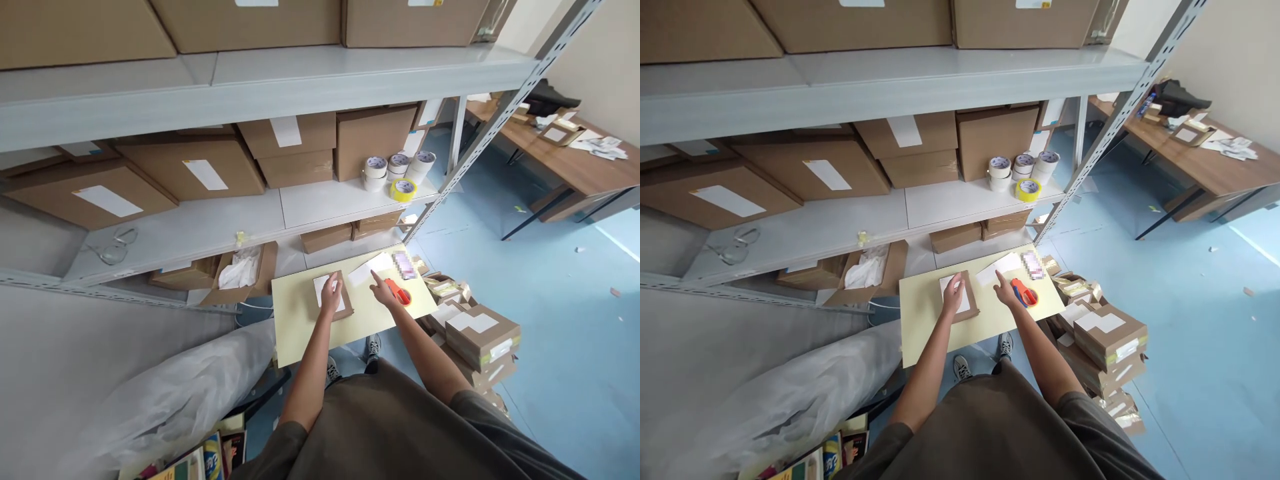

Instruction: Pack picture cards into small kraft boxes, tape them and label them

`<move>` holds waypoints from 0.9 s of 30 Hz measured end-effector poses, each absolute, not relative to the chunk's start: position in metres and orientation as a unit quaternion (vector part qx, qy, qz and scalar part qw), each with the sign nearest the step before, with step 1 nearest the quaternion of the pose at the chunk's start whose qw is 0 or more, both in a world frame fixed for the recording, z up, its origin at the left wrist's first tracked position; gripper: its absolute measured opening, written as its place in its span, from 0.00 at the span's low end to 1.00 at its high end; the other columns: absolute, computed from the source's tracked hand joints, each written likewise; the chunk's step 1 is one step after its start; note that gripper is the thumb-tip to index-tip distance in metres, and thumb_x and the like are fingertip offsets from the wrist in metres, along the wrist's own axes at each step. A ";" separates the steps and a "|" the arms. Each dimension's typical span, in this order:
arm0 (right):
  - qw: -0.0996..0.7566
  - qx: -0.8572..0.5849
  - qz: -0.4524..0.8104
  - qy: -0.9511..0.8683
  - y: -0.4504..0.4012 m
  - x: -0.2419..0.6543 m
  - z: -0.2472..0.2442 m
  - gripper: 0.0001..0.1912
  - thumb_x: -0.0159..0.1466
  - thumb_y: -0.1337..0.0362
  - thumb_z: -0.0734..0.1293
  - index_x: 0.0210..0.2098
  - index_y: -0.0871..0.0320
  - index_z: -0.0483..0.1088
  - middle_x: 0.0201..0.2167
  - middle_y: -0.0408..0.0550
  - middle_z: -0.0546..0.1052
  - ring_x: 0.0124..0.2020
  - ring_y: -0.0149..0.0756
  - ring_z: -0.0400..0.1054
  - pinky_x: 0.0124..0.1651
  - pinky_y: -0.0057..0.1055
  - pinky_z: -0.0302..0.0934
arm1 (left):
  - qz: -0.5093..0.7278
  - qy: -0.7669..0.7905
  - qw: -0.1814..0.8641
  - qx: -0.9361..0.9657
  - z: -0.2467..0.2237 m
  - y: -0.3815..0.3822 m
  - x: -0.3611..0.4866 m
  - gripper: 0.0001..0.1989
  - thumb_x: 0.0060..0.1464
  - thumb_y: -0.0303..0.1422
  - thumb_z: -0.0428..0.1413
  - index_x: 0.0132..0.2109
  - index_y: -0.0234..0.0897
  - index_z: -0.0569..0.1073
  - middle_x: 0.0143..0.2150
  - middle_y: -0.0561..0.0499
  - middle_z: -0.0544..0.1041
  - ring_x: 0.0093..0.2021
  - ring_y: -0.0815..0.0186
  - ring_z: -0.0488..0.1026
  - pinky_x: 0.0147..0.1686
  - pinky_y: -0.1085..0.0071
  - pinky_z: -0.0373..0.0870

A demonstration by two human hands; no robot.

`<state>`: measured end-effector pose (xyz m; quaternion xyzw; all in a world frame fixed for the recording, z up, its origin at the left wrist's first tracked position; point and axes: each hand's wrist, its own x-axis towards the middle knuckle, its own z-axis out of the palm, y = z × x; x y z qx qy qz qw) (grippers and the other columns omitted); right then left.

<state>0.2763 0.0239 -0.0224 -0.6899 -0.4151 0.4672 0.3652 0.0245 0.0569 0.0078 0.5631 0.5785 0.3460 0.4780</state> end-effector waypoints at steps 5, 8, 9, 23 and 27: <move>0.360 -0.677 0.471 -0.436 0.076 0.318 -0.027 0.39 0.59 0.62 0.70 0.71 0.50 0.67 0.73 0.49 0.66 0.73 0.52 0.60 0.74 0.51 0.53 | 0.320 0.552 0.518 0.569 -0.004 0.108 0.082 0.27 0.66 0.41 0.57 0.69 0.37 0.72 0.71 0.38 0.70 0.70 0.52 0.69 0.68 0.57 0.66; 0.356 -0.663 0.497 -0.432 0.100 0.332 -0.046 0.38 0.59 0.61 0.69 0.70 0.52 0.68 0.72 0.51 0.68 0.72 0.52 0.62 0.74 0.50 0.54 | 0.264 0.574 0.524 0.571 -0.030 0.135 0.106 0.27 0.64 0.37 0.59 0.67 0.37 0.73 0.70 0.38 0.72 0.69 0.52 0.70 0.68 0.56 0.65; 0.354 -0.659 0.505 -0.430 0.106 0.335 -0.055 0.37 0.59 0.61 0.69 0.69 0.52 0.69 0.71 0.51 0.69 0.72 0.52 0.62 0.74 0.50 0.54 | 0.240 0.586 0.523 0.571 -0.040 0.142 0.114 0.26 0.63 0.36 0.60 0.67 0.39 0.73 0.69 0.39 0.73 0.69 0.52 0.70 0.69 0.56 0.64; 0.263 -0.736 0.500 -0.373 0.140 0.332 -0.155 0.24 0.53 0.63 0.75 0.50 0.52 0.79 0.48 0.54 0.83 0.51 0.51 0.77 0.60 0.45 0.68 | 0.062 0.713 0.387 0.582 -0.125 0.155 0.165 0.16 0.54 0.26 0.62 0.51 0.37 0.79 0.57 0.37 0.79 0.63 0.48 0.72 0.65 0.53 0.62; 0.269 -0.724 0.509 -0.380 0.134 0.328 -0.145 0.14 0.50 0.60 0.76 0.37 0.51 0.79 0.37 0.49 0.83 0.42 0.48 0.76 0.51 0.42 0.70 | 0.081 0.697 0.419 0.576 -0.116 0.144 0.163 0.10 0.57 0.27 0.60 0.47 0.38 0.80 0.50 0.41 0.82 0.56 0.53 0.76 0.60 0.58 0.67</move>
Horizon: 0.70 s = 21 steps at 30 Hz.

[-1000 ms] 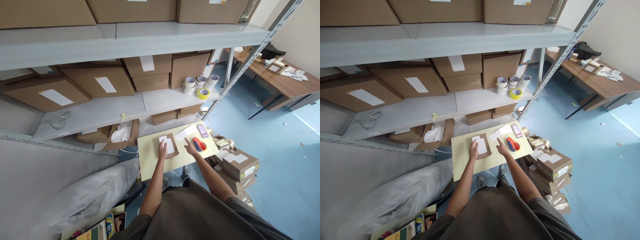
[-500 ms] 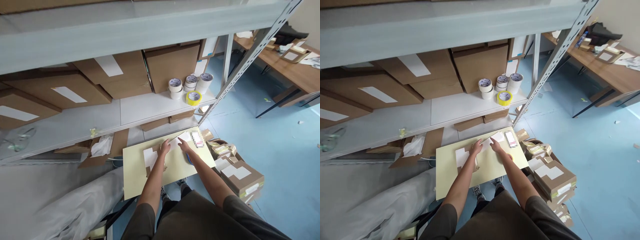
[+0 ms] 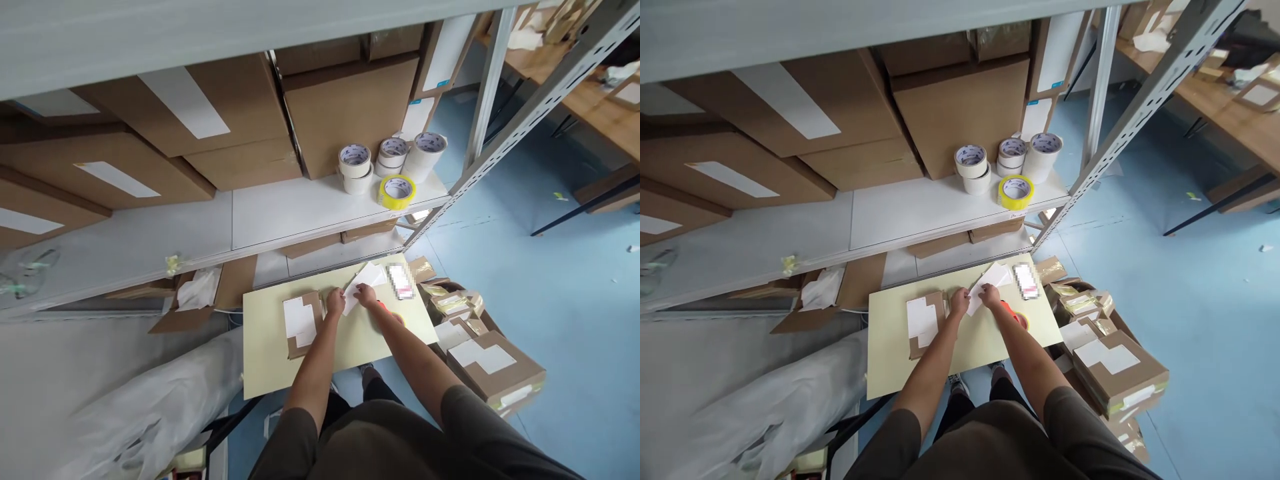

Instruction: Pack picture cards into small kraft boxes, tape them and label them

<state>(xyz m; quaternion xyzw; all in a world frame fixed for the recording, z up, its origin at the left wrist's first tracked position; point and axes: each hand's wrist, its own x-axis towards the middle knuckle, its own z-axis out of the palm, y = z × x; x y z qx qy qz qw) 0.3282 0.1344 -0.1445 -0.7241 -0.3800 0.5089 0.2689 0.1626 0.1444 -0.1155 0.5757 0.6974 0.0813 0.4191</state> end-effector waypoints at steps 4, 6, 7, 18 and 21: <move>0.281 -0.702 0.500 -0.421 0.130 0.330 -0.113 0.10 0.53 0.53 0.72 0.26 0.51 0.71 0.27 0.44 0.78 0.34 0.44 0.72 0.43 0.40 0.68 | 0.130 0.671 0.422 0.596 -0.087 0.144 0.150 0.09 0.59 0.30 0.62 0.46 0.40 0.82 0.50 0.40 0.83 0.58 0.51 0.75 0.62 0.56 0.66; 0.321 -0.672 0.497 -0.445 0.130 0.334 -0.091 0.13 0.54 0.50 0.70 0.24 0.51 0.68 0.25 0.43 0.76 0.32 0.42 0.70 0.40 0.38 0.67 | 0.148 0.652 0.410 0.620 -0.067 0.149 0.141 0.12 0.57 0.32 0.63 0.49 0.41 0.83 0.54 0.41 0.82 0.60 0.49 0.74 0.64 0.56 0.65; 0.344 -0.657 0.498 -0.450 0.130 0.338 -0.079 0.15 0.55 0.48 0.69 0.25 0.51 0.67 0.25 0.43 0.76 0.31 0.41 0.69 0.40 0.37 0.67 | 0.156 0.639 0.410 0.632 -0.056 0.153 0.137 0.14 0.56 0.33 0.65 0.50 0.42 0.83 0.55 0.41 0.82 0.60 0.49 0.74 0.64 0.56 0.66; 0.471 -0.625 0.525 -0.334 0.106 0.404 -0.006 0.24 0.49 0.41 0.77 0.27 0.53 0.70 0.27 0.45 0.77 0.33 0.40 0.71 0.39 0.36 0.69 | 0.110 0.495 0.497 0.704 0.018 0.201 0.141 0.11 0.49 0.39 0.67 0.37 0.36 0.85 0.38 0.47 0.86 0.41 0.54 0.80 0.48 0.62 0.75; 0.489 -0.625 0.524 -0.309 0.096 0.408 -0.003 0.24 0.49 0.42 0.77 0.27 0.54 0.70 0.26 0.44 0.77 0.31 0.38 0.71 0.38 0.35 0.69 | 0.106 0.492 0.497 0.707 0.019 0.203 0.154 0.12 0.49 0.41 0.66 0.36 0.36 0.85 0.37 0.47 0.85 0.40 0.55 0.80 0.47 0.62 0.74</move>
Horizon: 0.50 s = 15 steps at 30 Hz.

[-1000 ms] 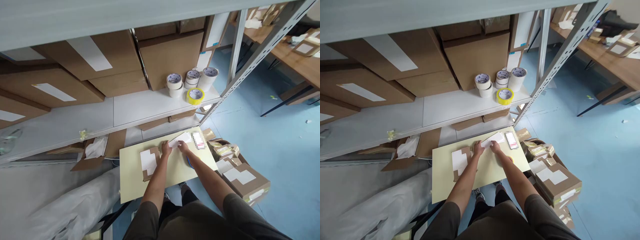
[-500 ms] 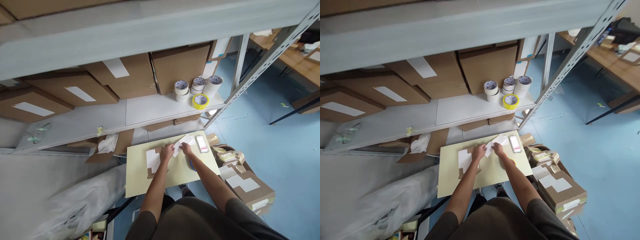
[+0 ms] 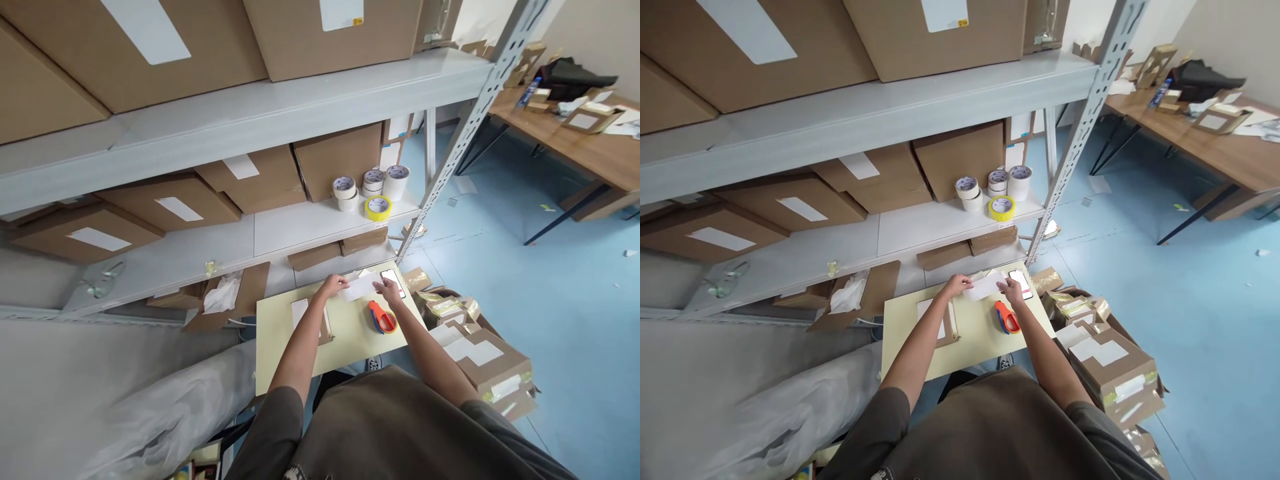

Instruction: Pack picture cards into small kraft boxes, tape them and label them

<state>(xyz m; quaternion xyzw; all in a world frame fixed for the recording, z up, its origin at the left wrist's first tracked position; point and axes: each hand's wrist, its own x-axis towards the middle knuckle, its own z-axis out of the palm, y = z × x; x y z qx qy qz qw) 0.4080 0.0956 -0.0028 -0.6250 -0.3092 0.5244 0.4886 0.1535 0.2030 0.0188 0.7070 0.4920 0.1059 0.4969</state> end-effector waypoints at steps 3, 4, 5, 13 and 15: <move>0.504 -0.628 0.518 -0.286 0.086 0.409 -0.001 0.23 0.50 0.44 0.78 0.27 0.54 0.70 0.25 0.44 0.77 0.30 0.37 0.71 0.37 0.34 0.69 | 0.106 0.497 0.505 0.698 0.017 0.203 0.165 0.14 0.48 0.43 0.67 0.34 0.36 0.84 0.35 0.48 0.84 0.39 0.56 0.80 0.46 0.62 0.75; 0.511 -0.630 0.517 -0.273 0.083 0.411 0.000 0.24 0.49 0.44 0.78 0.27 0.54 0.69 0.26 0.45 0.77 0.31 0.38 0.72 0.37 0.34 0.70 | 0.104 0.499 0.511 0.692 0.016 0.203 0.168 0.15 0.47 0.44 0.68 0.33 0.36 0.84 0.34 0.49 0.84 0.38 0.57 0.79 0.46 0.62 0.75; 0.520 -0.633 0.514 -0.255 0.080 0.414 0.000 0.24 0.49 0.43 0.78 0.27 0.54 0.69 0.27 0.45 0.78 0.31 0.39 0.73 0.36 0.35 0.70 | 0.104 0.502 0.518 0.685 0.016 0.203 0.170 0.15 0.47 0.44 0.68 0.33 0.35 0.84 0.33 0.49 0.83 0.37 0.57 0.79 0.46 0.62 0.75; 0.558 -0.609 0.529 -0.197 0.060 0.459 0.008 0.25 0.47 0.47 0.81 0.32 0.56 0.73 0.31 0.49 0.81 0.33 0.41 0.76 0.37 0.36 0.72 | 0.127 0.506 0.543 0.658 0.019 0.214 0.175 0.19 0.44 0.48 0.70 0.35 0.36 0.84 0.37 0.45 0.86 0.44 0.54 0.81 0.52 0.60 0.74; 0.574 -0.581 0.537 -0.208 0.060 0.455 0.017 0.26 0.48 0.45 0.81 0.34 0.56 0.74 0.34 0.48 0.82 0.35 0.40 0.76 0.40 0.36 0.72 | 0.150 0.496 0.542 0.662 0.018 0.212 0.186 0.21 0.41 0.46 0.72 0.38 0.36 0.85 0.44 0.43 0.86 0.49 0.51 0.81 0.56 0.58 0.73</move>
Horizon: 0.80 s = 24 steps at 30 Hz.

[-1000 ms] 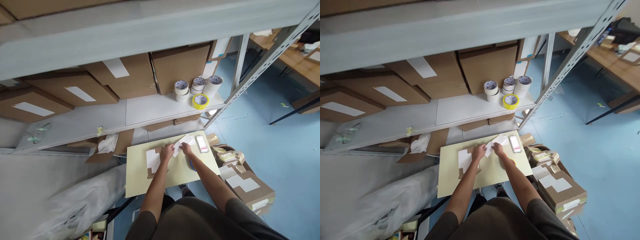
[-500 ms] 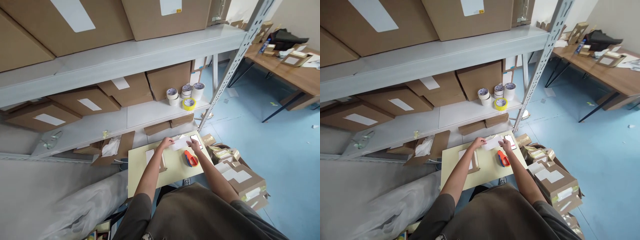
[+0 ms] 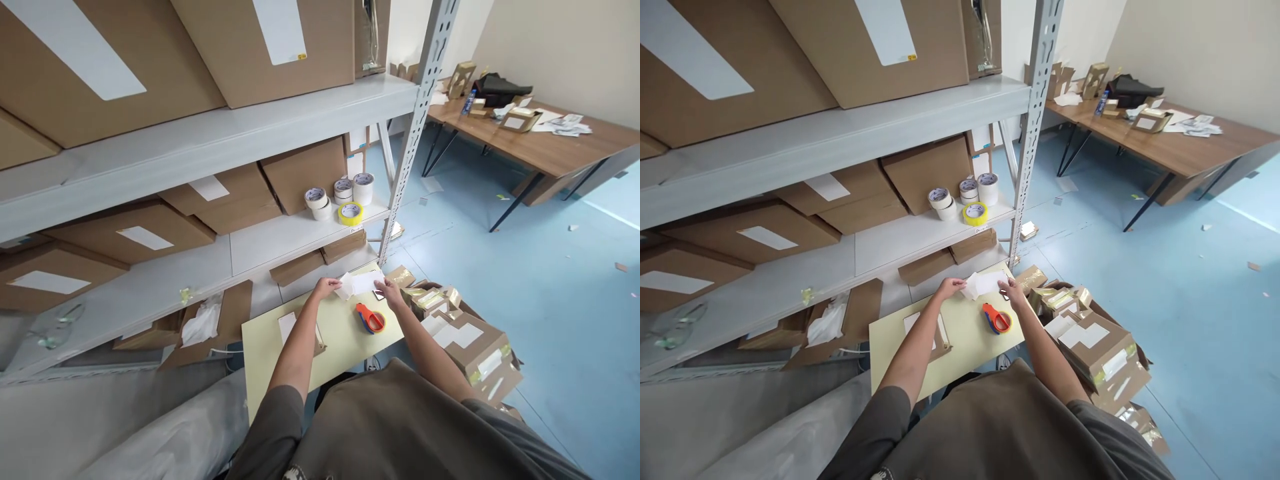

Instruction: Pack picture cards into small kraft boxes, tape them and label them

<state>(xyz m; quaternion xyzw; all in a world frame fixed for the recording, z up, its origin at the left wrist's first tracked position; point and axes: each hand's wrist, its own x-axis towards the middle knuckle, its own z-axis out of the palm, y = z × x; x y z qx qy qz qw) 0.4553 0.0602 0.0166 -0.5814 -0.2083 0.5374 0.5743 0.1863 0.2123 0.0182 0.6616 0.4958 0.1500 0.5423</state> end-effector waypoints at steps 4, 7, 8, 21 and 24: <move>0.557 -0.554 0.562 -0.259 0.066 0.436 0.037 0.26 0.49 0.43 0.80 0.34 0.55 0.74 0.34 0.47 0.82 0.36 0.40 0.76 0.42 0.36 0.71 | 0.231 0.499 0.528 0.647 0.016 0.198 0.195 0.28 0.40 0.50 0.73 0.45 0.36 0.85 0.53 0.39 0.84 0.57 0.48 0.79 0.61 0.56 0.69; 0.523 -0.556 0.558 -0.324 0.071 0.419 0.053 0.22 0.51 0.46 0.79 0.33 0.55 0.74 0.33 0.46 0.81 0.36 0.39 0.74 0.41 0.35 0.70 | 0.251 0.507 0.560 0.605 0.022 0.177 0.172 0.32 0.47 0.60 0.66 0.43 0.34 0.85 0.46 0.40 0.86 0.49 0.51 0.81 0.53 0.59 0.73; 0.510 -0.558 0.554 -0.348 0.073 0.412 0.058 0.20 0.52 0.48 0.79 0.33 0.55 0.74 0.32 0.45 0.80 0.35 0.39 0.74 0.41 0.34 0.69 | 0.259 0.509 0.579 0.582 0.026 0.168 0.160 0.34 0.48 0.62 0.64 0.43 0.34 0.85 0.43 0.41 0.86 0.45 0.53 0.81 0.50 0.60 0.74; 0.419 -0.487 0.591 -0.488 0.091 0.224 0.103 0.22 0.54 0.53 0.77 0.46 0.53 0.76 0.28 0.40 0.77 0.31 0.37 0.74 0.36 0.32 0.65 | 0.423 0.558 0.589 0.403 0.072 0.040 0.003 0.31 0.33 0.51 0.77 0.40 0.31 0.85 0.33 0.43 0.84 0.37 0.55 0.81 0.40 0.63 0.75; 0.419 -0.494 0.605 -0.464 0.072 0.197 0.102 0.24 0.56 0.53 0.76 0.50 0.53 0.74 0.31 0.42 0.79 0.32 0.37 0.76 0.37 0.33 0.66 | 0.509 0.581 0.531 0.349 0.087 0.031 -0.020 0.30 0.36 0.51 0.75 0.40 0.32 0.85 0.38 0.42 0.86 0.40 0.55 0.81 0.43 0.63 0.76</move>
